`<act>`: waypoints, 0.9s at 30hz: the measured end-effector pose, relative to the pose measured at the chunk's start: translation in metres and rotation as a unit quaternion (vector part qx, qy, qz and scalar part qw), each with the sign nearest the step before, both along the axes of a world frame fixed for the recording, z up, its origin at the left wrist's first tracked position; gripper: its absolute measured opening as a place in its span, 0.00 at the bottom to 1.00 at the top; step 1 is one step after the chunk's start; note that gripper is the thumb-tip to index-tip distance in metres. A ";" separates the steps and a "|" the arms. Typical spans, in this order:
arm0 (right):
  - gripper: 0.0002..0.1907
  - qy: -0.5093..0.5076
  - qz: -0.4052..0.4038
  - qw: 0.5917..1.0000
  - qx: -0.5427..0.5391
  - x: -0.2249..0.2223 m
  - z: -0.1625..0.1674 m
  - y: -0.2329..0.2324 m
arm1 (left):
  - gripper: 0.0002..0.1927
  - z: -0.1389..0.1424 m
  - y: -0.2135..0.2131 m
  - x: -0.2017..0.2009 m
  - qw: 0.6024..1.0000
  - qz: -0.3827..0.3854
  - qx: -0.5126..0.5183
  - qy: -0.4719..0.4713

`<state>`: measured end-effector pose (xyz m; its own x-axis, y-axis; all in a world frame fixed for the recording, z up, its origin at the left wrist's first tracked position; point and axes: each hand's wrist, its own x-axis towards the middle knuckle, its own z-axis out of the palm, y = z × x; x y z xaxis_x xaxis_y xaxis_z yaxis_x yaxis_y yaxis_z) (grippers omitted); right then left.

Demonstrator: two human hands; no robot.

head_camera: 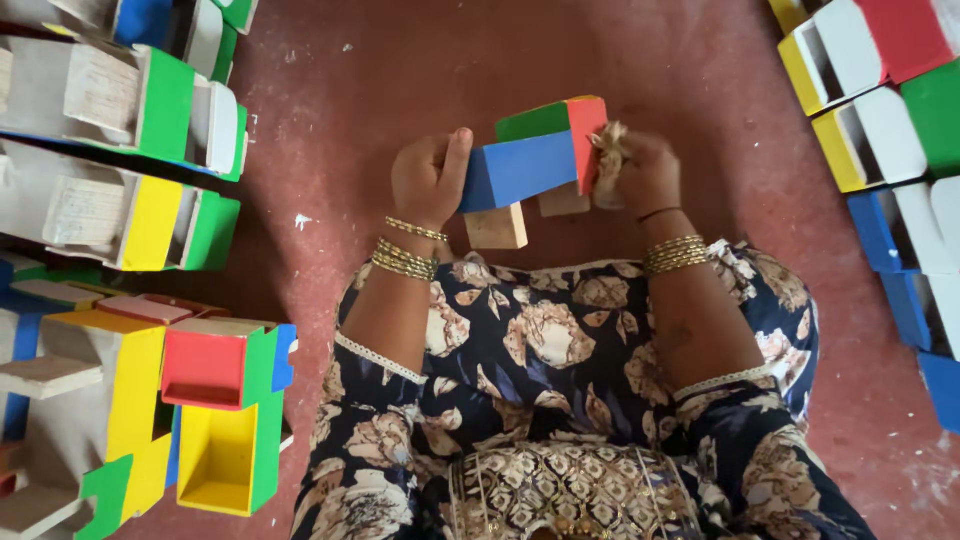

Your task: The person sits on the floor and wipes painted wooden toy boxes and toy pieces one at a time with a cloth, turning each item to clean its outer and inner surfaces, then sets it aside and picks up the next piece.

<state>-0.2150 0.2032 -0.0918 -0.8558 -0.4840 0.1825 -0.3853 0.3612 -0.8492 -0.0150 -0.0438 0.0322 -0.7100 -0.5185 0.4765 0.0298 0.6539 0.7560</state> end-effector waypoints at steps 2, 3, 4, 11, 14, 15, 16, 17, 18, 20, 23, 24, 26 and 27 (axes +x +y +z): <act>0.08 -0.214 -0.005 0.960 -0.179 0.002 0.018 0.000 | 0.27 0.004 -0.001 0.006 0.997 -0.012 0.047 -0.067; 0.11 -0.099 0.003 0.981 -0.166 0.002 0.028 -0.003 | 0.27 0.005 -0.001 0.008 0.997 -0.021 0.041 -0.067; 0.14 0.021 0.012 0.988 -0.150 0.002 0.036 -0.006 | 0.27 0.006 -0.001 0.007 0.997 -0.032 0.034 -0.063; 0.22 0.168 0.093 0.970 -0.148 0.016 0.018 -0.033 | 0.25 0.013 0.005 0.006 0.997 -0.065 -0.002 -0.034; 0.18 -0.018 -0.019 1.000 0.011 0.005 0.000 -0.026 | 0.23 0.015 0.006 0.008 0.997 -0.062 -0.016 -0.030; 0.17 -0.023 -0.033 0.997 0.069 0.002 -0.001 -0.023 | 0.23 0.015 0.006 0.007 0.997 -0.067 -0.022 -0.021; 0.16 -0.036 -0.046 0.991 0.124 -0.004 -0.001 -0.019 | 0.22 0.015 0.007 0.008 0.997 -0.071 -0.030 -0.009; 0.16 -0.051 -0.056 0.983 0.168 -0.007 0.000 -0.016 | 0.22 0.015 0.006 0.007 0.996 -0.076 -0.037 0.004; 0.15 -0.026 -0.079 0.984 0.160 -0.011 0.002 -0.013 | 0.22 0.016 0.005 0.006 0.996 -0.076 -0.035 -0.011; 0.15 0.023 -0.117 0.984 0.131 -0.007 0.013 -0.010 | 0.23 0.015 0.004 0.006 0.996 -0.072 -0.019 -0.050; 0.20 -0.234 0.049 0.912 -0.333 0.016 0.052 -0.012 | 0.23 0.014 0.002 0.006 0.993 -0.071 0.010 -0.095; 0.20 -0.184 0.047 0.924 -0.332 0.029 0.068 -0.013 | 0.23 0.013 0.001 0.005 0.995 -0.073 -0.007 -0.074; 0.22 -0.085 0.044 0.941 -0.323 0.059 0.102 -0.014 | 0.22 0.012 0.004 0.003 0.996 -0.077 -0.036 -0.034; 0.21 -0.075 0.055 0.944 -0.317 0.079 0.116 -0.015 | 0.23 0.011 0.004 0.001 0.995 -0.073 -0.045 -0.048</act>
<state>-0.1363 0.1885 0.0245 -0.8462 -0.4061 0.3450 -0.2484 -0.2722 -0.9296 -0.0141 -0.0396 0.0436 -0.8190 -0.3657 0.4422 0.0594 0.7125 0.6992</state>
